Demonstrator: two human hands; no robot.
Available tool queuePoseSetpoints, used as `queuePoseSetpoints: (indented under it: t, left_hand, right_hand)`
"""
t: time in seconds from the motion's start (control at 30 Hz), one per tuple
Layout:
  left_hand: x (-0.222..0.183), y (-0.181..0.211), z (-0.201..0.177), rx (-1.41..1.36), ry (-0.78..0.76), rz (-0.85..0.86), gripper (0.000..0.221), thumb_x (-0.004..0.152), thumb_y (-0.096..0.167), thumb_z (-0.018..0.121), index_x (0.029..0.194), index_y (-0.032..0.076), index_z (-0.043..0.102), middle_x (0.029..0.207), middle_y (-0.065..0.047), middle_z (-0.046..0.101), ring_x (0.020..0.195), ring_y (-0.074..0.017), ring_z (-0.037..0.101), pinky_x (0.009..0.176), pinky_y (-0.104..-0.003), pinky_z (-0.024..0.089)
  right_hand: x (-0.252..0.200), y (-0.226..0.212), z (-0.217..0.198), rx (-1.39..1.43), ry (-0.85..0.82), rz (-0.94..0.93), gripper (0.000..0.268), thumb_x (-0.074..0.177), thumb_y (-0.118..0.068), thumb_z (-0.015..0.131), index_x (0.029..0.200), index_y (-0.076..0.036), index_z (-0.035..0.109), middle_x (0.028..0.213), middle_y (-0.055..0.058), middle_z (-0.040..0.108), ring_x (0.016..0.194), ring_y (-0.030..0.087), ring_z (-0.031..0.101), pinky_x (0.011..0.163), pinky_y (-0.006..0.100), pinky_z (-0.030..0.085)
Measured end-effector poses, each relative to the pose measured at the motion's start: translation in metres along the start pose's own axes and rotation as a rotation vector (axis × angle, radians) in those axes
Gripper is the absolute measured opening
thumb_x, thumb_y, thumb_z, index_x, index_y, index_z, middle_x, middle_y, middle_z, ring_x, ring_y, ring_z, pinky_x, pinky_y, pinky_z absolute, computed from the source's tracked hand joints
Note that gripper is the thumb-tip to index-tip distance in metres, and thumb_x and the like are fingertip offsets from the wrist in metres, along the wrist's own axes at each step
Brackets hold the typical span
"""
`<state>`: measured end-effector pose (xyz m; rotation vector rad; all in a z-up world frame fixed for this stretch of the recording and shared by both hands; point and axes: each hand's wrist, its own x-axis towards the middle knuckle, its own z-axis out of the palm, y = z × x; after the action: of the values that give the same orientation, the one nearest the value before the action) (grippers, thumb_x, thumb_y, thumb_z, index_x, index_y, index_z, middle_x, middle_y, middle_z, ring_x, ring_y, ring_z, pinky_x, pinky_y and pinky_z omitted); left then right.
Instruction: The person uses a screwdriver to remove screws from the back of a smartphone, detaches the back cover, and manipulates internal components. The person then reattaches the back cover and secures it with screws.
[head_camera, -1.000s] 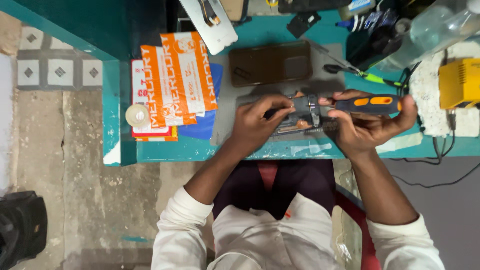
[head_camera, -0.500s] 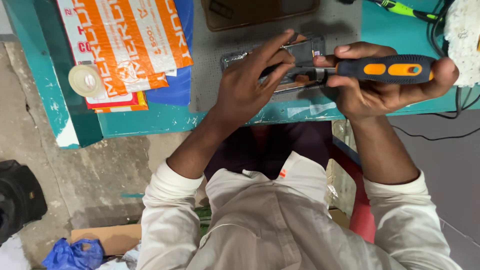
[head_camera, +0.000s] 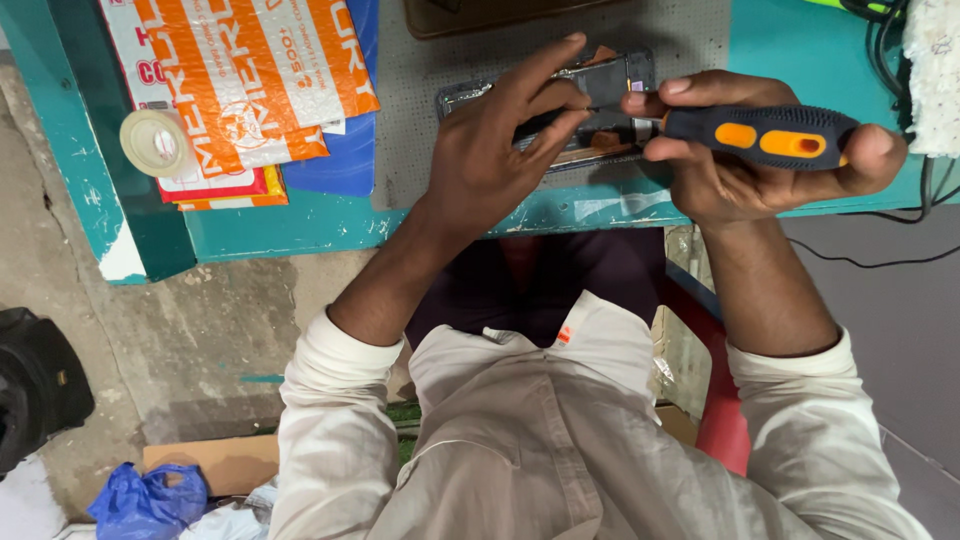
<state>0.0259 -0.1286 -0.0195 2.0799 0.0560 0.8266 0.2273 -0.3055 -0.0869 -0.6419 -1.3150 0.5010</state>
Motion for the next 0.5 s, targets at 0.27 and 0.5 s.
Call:
queuePoseSetpoints:
  t: [0.27,0.5]
  left_hand:
    - [0.0,-0.003,0.001,0.033,0.009,0.037,0.06,0.104,0.005,0.082,0.151,0.009,0.044,0.115,-0.006,0.076,0.107,-0.0149,0.078,0.092,-0.024,0.065]
    - [0.007,0.003,0.001,0.11,0.007,0.091,0.059,0.102,0.003,0.083,0.149,0.01,0.048,0.11,-0.001,0.078,0.101,-0.0142,0.078,0.089,-0.025,0.062]
  right_hand:
    - [0.008,-0.008,0.006,0.158,0.01,0.062,0.088,0.104,-0.07,0.024,0.119,0.005,0.066,0.124,0.025,0.064,0.111,0.044,0.066,0.095,0.043,0.062]
    - [0.026,-0.029,0.029,-0.323,0.176,0.141,0.03,0.11,0.001,0.057,0.136,-0.001,0.043,0.114,0.024,0.07,0.078,0.025,0.073,0.071,0.027,0.065]
